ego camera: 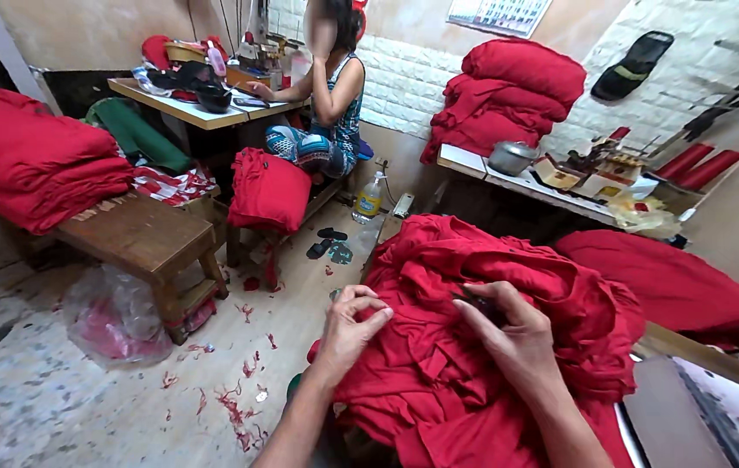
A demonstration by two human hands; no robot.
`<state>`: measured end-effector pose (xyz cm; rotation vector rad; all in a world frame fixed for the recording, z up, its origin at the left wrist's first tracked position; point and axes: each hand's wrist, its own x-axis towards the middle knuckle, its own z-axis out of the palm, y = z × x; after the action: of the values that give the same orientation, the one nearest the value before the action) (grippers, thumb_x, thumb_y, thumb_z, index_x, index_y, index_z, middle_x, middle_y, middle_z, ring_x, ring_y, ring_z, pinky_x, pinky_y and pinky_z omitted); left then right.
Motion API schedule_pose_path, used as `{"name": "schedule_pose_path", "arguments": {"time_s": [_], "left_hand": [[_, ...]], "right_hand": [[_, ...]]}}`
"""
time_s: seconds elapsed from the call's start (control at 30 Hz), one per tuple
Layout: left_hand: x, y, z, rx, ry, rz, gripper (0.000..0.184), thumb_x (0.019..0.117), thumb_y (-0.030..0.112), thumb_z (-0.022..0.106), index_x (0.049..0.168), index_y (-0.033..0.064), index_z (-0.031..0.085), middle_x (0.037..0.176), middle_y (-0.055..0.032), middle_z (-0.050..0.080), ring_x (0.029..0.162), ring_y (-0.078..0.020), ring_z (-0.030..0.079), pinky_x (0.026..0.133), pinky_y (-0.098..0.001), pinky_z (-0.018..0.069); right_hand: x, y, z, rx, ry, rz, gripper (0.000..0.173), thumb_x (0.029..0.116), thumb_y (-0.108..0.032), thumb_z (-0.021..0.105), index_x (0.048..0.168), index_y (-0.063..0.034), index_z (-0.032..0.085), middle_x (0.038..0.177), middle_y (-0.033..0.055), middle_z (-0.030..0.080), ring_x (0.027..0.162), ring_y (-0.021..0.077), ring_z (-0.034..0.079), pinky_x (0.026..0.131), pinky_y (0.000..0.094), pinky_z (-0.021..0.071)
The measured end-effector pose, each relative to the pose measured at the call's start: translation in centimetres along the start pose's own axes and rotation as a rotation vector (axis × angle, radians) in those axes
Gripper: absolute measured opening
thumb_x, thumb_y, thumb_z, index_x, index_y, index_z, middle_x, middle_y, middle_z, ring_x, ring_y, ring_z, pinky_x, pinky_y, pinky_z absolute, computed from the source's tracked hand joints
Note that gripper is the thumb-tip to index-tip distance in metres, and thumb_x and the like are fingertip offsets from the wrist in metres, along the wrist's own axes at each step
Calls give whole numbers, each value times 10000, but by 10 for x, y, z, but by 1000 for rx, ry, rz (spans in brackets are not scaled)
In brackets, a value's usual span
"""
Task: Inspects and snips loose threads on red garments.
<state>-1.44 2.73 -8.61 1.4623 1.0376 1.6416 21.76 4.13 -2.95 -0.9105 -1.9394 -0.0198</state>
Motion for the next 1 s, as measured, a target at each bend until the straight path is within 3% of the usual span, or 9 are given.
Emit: {"name": "schedule_pose_path", "arguments": {"time_s": [0.1, 0.17, 0.23, 0.33, 0.5, 0.6, 0.73, 0.9, 1.0], "left_hand": [[2, -5, -37, 298, 41, -168, 136, 925, 170, 707, 959, 63, 784, 1153, -94, 679, 1153, -169, 595, 1004, -371, 459], [6, -1, -53, 670, -35, -352, 239, 983, 185, 636, 1143, 59, 758, 1376, -173, 600, 1370, -355, 450, 1118, -597, 265], [10, 1, -54, 806, -69, -419, 355, 1011, 189, 583, 1327, 48, 660, 1509, -227, 476, 1451, -445, 342, 1147, -669, 205], [13, 11, -34, 612, -79, -262, 356, 1025, 216, 567, 1312, 18, 644, 1391, -208, 580, 1346, -382, 494, 1107, -611, 339], [19, 25, 24, 431, -163, 82, 263, 982, 222, 627, 1009, -20, 727, 1031, -160, 714, 1062, -315, 657, 961, -533, 462], [28, 33, 45, 512, -257, 89, 271, 946, 210, 673, 1085, -21, 701, 1089, -179, 691, 1106, -350, 627, 966, -547, 437], [40, 38, 58, 602, -307, 42, 359, 947, 224, 668, 1210, -21, 666, 1210, -200, 659, 1201, -361, 595, 1014, -550, 423], [45, 33, 81, 704, -151, 169, 294, 907, 172, 642, 1121, -15, 719, 1100, -184, 704, 1073, -364, 648, 893, -554, 445], [52, 30, 84, 716, -21, 182, 236, 892, 80, 628, 1073, -38, 724, 1084, -195, 717, 1049, -362, 675, 889, -549, 479]], "right_hand": [[-1, 0, -14, 242, 29, 138, 208, 922, -150, 690, 1096, -43, 655, 960, -44, 693, 839, -29, 641, 756, 131, 539], [-1, -2, -19, 243, 1, 184, 261, 886, -188, 726, 1096, -58, 644, 942, -51, 683, 829, -21, 640, 746, 140, 541], [-1, -4, -20, 75, -80, 200, 387, 845, -300, 766, 1121, -56, 647, 932, -18, 668, 805, 27, 620, 727, 201, 529], [2, -6, -14, -252, -201, 88, 281, 889, -229, 716, 1046, 3, 703, 950, 159, 669, 815, 294, 669, 701, 480, 550], [12, 0, -5, -253, -110, 95, 169, 935, -142, 574, 947, -14, 684, 833, 107, 631, 719, 217, 617, 634, 397, 502], [16, -7, -13, -212, -172, 201, 170, 962, -169, 583, 1027, -30, 655, 812, 91, 635, 691, 208, 611, 616, 422, 495], [11, -11, -22, -331, -316, 169, 155, 855, -82, 711, 971, 20, 697, 946, 202, 673, 814, 385, 682, 663, 583, 531], [3, 1, -11, -148, -10, 107, 153, 904, -127, 558, 915, -18, 665, 774, 55, 606, 661, 90, 545, 593, 242, 444], [-4, 5, -6, -142, 85, 55, 148, 909, -104, 554, 931, 9, 646, 783, 79, 613, 674, 83, 557, 611, 203, 457]]}}
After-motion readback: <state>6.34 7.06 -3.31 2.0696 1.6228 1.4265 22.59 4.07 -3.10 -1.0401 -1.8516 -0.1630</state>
